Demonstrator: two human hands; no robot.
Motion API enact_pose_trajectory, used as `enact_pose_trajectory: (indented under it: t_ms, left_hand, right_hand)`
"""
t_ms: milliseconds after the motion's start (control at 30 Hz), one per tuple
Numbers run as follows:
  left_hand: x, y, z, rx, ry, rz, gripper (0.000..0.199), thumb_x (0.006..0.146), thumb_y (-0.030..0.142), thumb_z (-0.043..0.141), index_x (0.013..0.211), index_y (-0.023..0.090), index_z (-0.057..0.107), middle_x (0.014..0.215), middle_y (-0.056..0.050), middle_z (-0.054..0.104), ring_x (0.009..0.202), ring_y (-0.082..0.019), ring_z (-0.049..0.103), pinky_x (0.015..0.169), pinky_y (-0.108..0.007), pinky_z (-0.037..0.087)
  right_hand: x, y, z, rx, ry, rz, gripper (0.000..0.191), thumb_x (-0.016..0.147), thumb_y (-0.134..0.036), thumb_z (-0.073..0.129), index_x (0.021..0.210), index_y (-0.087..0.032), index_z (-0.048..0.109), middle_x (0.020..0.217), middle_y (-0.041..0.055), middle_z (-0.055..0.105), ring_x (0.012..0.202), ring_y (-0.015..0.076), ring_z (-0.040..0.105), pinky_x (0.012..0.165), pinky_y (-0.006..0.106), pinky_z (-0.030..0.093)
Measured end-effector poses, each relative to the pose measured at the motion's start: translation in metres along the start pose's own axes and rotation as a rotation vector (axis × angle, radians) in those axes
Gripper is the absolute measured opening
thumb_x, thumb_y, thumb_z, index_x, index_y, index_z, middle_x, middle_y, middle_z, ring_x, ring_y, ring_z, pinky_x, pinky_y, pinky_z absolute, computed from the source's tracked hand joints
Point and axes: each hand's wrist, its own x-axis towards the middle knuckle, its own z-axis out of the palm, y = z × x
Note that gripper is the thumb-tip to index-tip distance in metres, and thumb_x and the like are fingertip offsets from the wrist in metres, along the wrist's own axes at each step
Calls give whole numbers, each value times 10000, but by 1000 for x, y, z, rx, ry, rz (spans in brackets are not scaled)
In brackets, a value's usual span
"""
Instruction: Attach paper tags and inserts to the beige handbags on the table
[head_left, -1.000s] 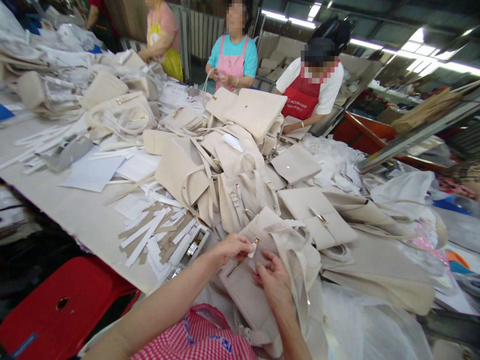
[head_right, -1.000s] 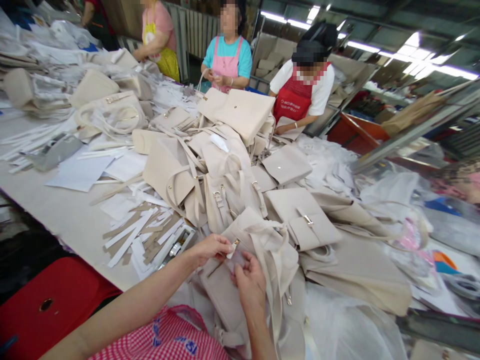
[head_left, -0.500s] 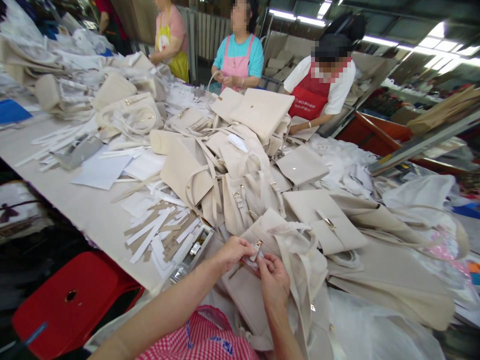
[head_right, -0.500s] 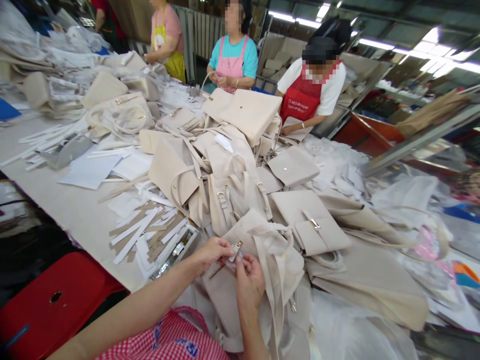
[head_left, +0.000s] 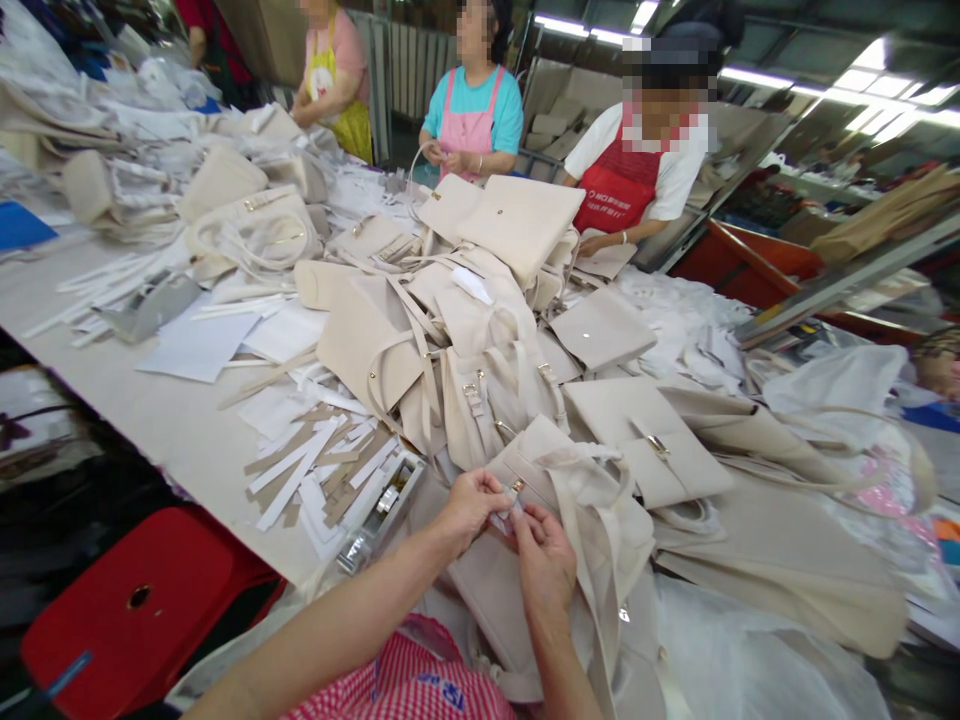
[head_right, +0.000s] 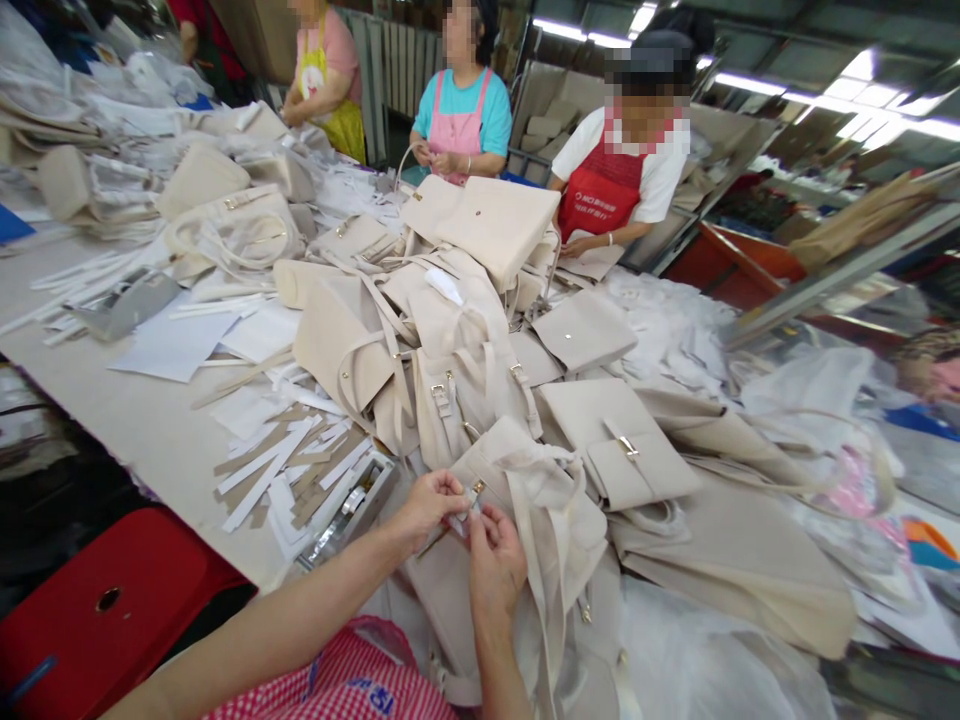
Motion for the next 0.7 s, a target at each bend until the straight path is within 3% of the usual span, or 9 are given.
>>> enact_pose_trajectory:
  t_ms: [200,367,533,700]
  left_hand:
    - [4,0,-6,-45,-25,-13,385,494,161,861,674,174,521,516,51,566,467,-88,493,500,-223,386]
    - [6,1,-10,-10,-47,-23,375,524,151,855,722,165,538,535,50,577,469,-86,503,488,-219,372]
    - [4,0,-9,3,-52,6,377,548,181,856,750,159,539,543,63,562,453,-75,501,481,-206,374]
    - [4,0,-6,95,-19,71,275,599,93,759,753,162,541,546,77,554,475,-70,499,504,-193,373]
  right_hand:
    - [0,2,3,303,-49,196,428,612,-488,793,903,-197,677,829,57,754,744,225,700,632,316,556]
    - [-1,0,13,420,-26,246,385,533,-417,881,799,-203,704,716,3,713,636,145,634,589,247,531]
    - [-1,-2,21,434,17,249,437,460,-431,919,754,-193,700,653,-15,676,583,122,593,551,230,518]
    - [1,0,26,332,50,205,502,504,-488,864,872,-184,710,627,-33,640,552,119,553,521,239,490]
